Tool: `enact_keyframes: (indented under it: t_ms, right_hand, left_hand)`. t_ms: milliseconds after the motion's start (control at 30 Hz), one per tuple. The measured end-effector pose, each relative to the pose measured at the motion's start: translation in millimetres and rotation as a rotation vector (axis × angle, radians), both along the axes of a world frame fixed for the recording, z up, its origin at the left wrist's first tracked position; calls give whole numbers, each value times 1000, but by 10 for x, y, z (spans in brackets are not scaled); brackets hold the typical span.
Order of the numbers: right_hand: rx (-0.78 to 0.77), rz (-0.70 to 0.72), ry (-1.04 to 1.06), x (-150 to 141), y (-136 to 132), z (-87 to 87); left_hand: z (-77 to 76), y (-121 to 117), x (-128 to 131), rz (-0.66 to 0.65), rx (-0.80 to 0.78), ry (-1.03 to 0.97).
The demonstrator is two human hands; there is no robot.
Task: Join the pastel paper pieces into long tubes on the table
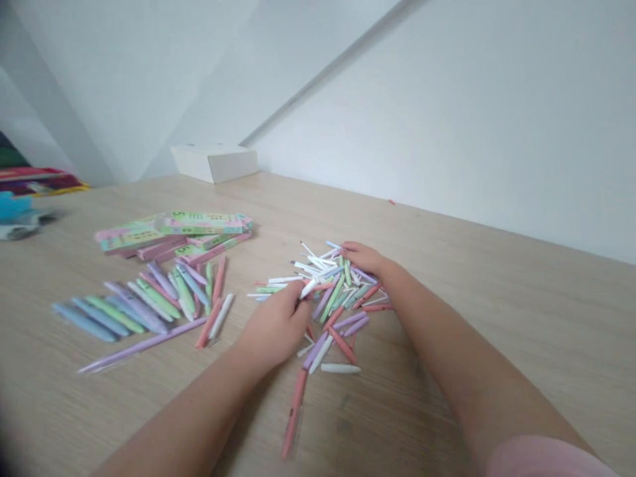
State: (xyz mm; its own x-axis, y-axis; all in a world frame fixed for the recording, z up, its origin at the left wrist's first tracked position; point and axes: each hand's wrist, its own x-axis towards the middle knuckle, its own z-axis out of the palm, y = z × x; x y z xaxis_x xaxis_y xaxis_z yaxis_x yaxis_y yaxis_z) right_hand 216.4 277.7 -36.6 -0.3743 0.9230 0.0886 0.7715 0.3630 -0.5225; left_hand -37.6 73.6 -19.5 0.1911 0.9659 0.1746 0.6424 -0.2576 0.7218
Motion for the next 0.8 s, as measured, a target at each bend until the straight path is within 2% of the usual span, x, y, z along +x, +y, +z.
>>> enact_keyframes:
  t_ms: [100, 233, 367, 467, 567, 633, 733, 800]
  right_hand:
    - [21, 140, -15, -280, -12, -40]
    - [59, 224, -27, -375, -206, -57]
    - [94, 229, -38, -320, -467, 35]
    - [163, 144, -21, -183, -759, 183]
    - [264, -23, -32, 170, -1259, 285]
    - [291, -121, -156, 553, -1720, 249]
    - [210, -326, -395, 1244, -2480, 17]
    - [142, -436, -461, 1647, -2914, -186]
  left_hand:
    - [2, 2, -2, 2, -10, 39]
    - [-23, 6, 14, 13, -33, 138]
    - [-45, 1, 26, -17, -24, 182]
    - [-50, 4, 24, -32, -19, 200]
    - [-51, 14, 22, -35, -20, 216]
    - [-49, 19, 23, -40, -20, 224]
    - [-41, 23, 26, -43, -33, 232]
    - [-37, 27, 26, -41, -38, 234]
